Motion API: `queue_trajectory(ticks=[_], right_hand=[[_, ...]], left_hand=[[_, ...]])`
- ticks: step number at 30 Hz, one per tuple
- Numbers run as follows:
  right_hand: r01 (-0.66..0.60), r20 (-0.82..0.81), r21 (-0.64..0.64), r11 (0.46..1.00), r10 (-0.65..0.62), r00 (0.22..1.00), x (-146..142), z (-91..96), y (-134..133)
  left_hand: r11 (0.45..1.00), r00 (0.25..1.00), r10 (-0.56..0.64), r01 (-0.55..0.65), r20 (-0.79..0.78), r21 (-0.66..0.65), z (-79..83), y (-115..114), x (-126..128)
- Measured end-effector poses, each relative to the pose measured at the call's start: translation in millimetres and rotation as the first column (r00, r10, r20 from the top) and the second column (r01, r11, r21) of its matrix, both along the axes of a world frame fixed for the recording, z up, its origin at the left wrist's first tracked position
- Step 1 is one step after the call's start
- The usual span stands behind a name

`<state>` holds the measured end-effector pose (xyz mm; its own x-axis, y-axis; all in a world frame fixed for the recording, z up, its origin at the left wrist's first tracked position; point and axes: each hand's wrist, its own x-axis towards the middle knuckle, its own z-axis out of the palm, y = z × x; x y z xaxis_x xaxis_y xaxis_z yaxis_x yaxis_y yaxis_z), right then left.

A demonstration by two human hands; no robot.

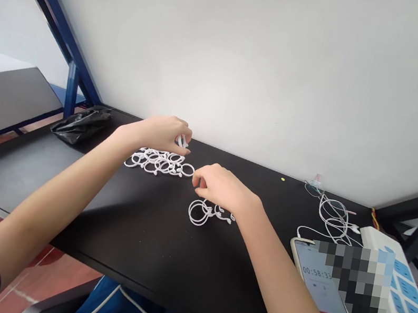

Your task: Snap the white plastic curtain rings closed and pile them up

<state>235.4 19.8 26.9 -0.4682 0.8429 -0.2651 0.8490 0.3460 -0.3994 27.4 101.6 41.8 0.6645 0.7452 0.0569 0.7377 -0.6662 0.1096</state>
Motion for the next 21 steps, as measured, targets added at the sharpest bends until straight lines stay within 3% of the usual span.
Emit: queue_trajectory(ticks=[3,11,21], right_hand=[[-0.021,0.037,-0.060,0.998,0.024,0.999,-2,-6.6,1],[0.002,0.112,-0.119,0.993,0.012,0.994,-10,-16.5,3],[-0.061,-0.031,-0.027,0.998,0.060,0.998,-8,-6.6,1]], left_hand=[[0.997,0.999,0.003,-0.007,-0.053,-0.076,-0.4,3,-2],[0.956,0.966,0.130,-0.182,-0.224,-0.229,-1.6,6,-3],[0.903,0.923,0.201,-0.305,-0.329,-0.303,-9.0,13,-4]])
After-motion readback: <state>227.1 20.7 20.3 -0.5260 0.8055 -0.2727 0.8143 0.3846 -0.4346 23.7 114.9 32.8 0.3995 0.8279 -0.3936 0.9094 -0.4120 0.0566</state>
